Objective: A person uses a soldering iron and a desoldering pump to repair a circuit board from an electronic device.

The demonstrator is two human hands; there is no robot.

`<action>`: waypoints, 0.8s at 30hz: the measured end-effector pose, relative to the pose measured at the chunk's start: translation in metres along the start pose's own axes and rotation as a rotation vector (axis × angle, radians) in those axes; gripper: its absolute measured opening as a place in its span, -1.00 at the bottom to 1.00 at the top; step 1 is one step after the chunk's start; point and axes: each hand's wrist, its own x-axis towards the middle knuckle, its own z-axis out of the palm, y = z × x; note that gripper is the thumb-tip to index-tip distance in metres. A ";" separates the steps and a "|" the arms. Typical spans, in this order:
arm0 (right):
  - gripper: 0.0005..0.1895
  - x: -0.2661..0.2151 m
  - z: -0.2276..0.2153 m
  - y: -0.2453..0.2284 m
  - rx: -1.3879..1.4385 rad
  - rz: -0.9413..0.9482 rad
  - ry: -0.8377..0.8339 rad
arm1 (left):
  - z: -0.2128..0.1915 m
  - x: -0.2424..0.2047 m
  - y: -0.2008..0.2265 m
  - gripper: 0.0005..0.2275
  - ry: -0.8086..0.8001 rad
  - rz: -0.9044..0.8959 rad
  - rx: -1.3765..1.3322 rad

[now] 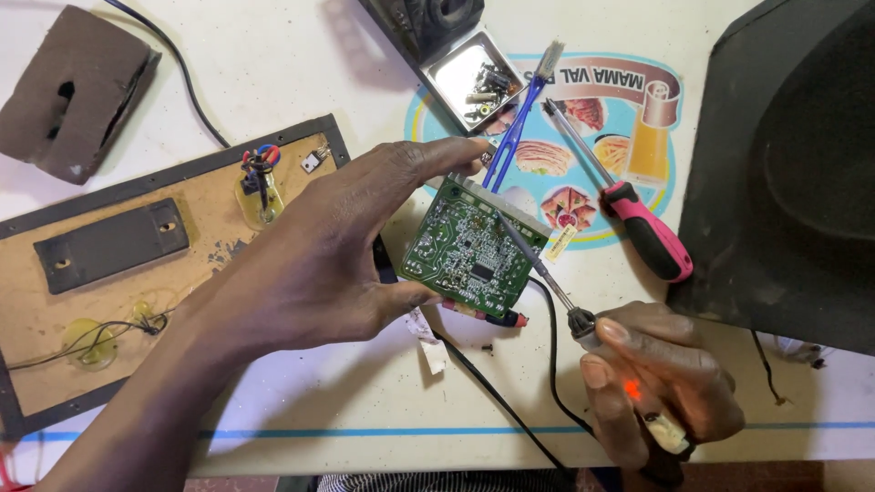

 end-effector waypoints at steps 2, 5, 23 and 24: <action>-0.78 0.006 0.001 -0.010 -0.027 0.031 -0.027 | 0.000 0.000 0.000 -0.13 0.003 -0.005 -0.007; -0.79 0.013 0.001 -0.018 -0.072 0.043 -0.082 | -0.001 0.000 0.001 -0.15 0.003 -0.015 -0.009; -0.84 0.018 0.005 -0.020 -0.160 -0.068 -0.155 | 0.001 -0.002 -0.004 -0.19 0.015 0.000 0.014; -0.85 0.017 0.007 -0.019 -0.156 -0.075 -0.117 | 0.001 -0.001 -0.003 -0.17 0.013 -0.003 0.015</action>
